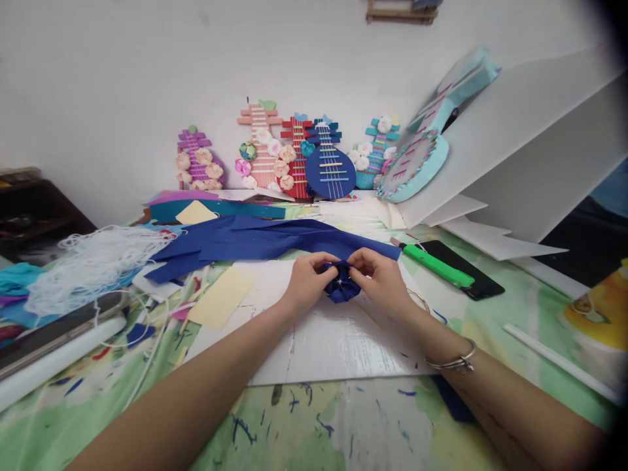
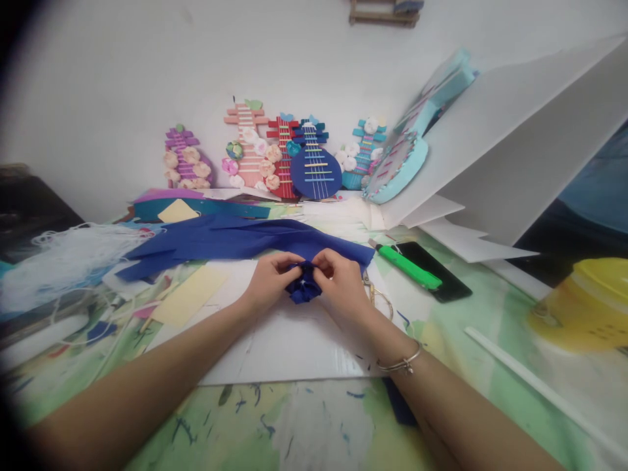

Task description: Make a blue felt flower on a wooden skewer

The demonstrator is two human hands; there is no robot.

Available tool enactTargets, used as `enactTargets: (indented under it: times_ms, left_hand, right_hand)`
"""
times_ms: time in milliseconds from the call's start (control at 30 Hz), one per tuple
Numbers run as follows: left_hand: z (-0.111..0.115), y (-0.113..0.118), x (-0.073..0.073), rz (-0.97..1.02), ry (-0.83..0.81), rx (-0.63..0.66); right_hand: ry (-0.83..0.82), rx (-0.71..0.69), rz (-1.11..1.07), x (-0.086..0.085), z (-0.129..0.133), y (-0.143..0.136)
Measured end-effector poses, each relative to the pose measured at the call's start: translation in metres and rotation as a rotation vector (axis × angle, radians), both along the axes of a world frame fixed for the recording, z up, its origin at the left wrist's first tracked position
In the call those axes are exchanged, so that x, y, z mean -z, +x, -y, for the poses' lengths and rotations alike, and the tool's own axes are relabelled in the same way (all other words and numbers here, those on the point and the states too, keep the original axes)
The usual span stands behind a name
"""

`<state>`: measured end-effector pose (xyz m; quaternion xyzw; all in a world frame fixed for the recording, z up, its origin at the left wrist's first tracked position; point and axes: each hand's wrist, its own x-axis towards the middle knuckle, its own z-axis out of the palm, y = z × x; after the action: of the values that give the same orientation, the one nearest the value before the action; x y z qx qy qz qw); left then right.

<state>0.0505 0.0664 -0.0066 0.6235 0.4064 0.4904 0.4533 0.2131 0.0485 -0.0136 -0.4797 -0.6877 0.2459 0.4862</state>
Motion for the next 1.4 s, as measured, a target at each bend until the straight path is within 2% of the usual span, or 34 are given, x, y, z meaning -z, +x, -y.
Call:
enactTargets:
  times_ms: [267,433,567,800,1000,1133,1400]
  left_hand:
    - [-0.002,-0.002,-0.002,0.084,-0.101,0.024]
    - [-0.004,-0.003,0.000,0.120,-0.190,0.136]
    - [-0.005,-0.003,0.003,0.077,-0.163,0.220]
    - [-0.007,-0.004,0.003,0.096,-0.092,0.024]
    - [-0.006,-0.002,0.004,0.075,-0.052,0.018]
    - [-0.004,0.000,0.001,0.057,-0.049,0.059]
    - [-0.001,-0.001,0.000,0.006,-0.098,0.025]
  right_hand:
    - [-0.005,0.002,-0.025,-0.003,0.001,0.001]
    - [0.058,0.074,0.057,-0.005,0.003,0.001]
    - [0.101,0.064,0.116,-0.008,0.005,0.000]
    - [-0.013,0.011,-0.031,-0.005,0.002,-0.004]
    - [-0.097,0.020,-0.119,0.002,-0.005,0.001]
    - [-0.122,-0.006,-0.141,0.001,-0.004,0.000]
    - [-0.126,0.019,-0.129,-0.002,-0.001,-0.002]
